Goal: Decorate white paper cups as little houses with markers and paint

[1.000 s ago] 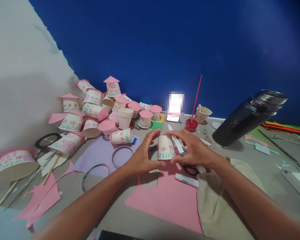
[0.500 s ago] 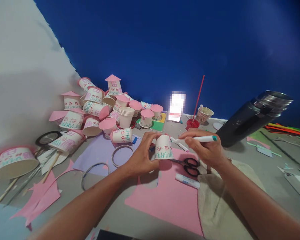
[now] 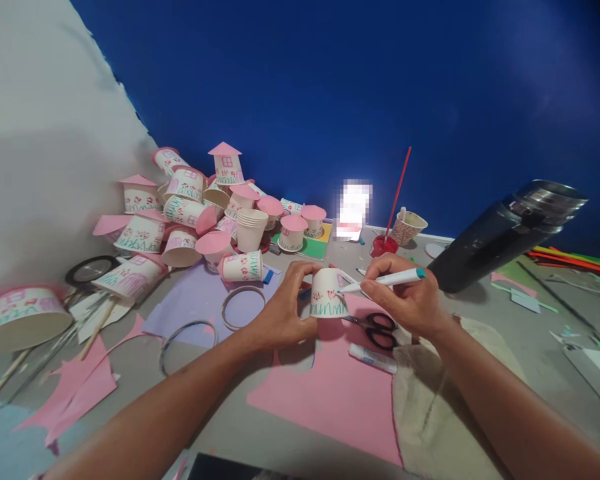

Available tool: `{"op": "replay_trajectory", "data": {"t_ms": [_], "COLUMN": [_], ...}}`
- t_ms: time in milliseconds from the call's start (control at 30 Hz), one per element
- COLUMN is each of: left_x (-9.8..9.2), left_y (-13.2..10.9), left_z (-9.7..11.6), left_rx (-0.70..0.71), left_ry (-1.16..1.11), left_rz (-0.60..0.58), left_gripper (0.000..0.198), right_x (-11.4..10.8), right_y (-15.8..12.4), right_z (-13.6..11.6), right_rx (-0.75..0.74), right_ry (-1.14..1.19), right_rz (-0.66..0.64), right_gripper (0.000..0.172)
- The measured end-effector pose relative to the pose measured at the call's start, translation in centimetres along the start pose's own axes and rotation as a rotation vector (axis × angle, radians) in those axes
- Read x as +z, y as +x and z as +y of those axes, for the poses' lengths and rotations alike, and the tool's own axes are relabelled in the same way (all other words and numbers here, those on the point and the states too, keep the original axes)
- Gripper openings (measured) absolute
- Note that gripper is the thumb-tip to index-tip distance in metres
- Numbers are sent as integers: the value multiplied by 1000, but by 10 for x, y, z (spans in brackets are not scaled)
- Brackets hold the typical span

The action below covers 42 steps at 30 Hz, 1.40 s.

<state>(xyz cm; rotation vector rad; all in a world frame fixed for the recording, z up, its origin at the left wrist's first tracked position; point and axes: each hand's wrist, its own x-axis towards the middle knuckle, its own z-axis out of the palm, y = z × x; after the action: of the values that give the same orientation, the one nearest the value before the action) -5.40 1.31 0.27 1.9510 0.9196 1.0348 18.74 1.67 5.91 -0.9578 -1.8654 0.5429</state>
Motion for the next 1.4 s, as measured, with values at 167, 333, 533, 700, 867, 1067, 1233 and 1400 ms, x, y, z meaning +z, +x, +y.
{"op": "replay_trajectory", "data": {"t_ms": [167,333,533,700,867,1067,1233,1400], "left_x": [2,1,2,2,2,2,2,2], "left_y": [0,0,0,0,1,1,1,0], "left_z": [0,0,2,5,6,5,4,2], "left_rx": [-10,-13,-23,-42,-51,-53,-43,-45], "left_ry": [-4,14,26,12,17,27,30,32], "left_rz": [5,-11,-23,-33,-41,-44,-40,-35], "left_gripper": [71,68,67,65,66,66,66,68], "right_x": [1,2,2,4,5,2,3,1], "right_y": [2,2,2,2,2,2,2,2], "right_z": [-2,-3,-3,-5,-7,-4,-4,-4], "right_rx": [1,14,20,25,35,40,35,44], "right_ry": [18,19,31,44,40,27,18,0], "right_rz": [-28,-7,-20,-45,-46,-28,-53,-64], "right_gripper": [13,14,13,13,13,14,13,14]}}
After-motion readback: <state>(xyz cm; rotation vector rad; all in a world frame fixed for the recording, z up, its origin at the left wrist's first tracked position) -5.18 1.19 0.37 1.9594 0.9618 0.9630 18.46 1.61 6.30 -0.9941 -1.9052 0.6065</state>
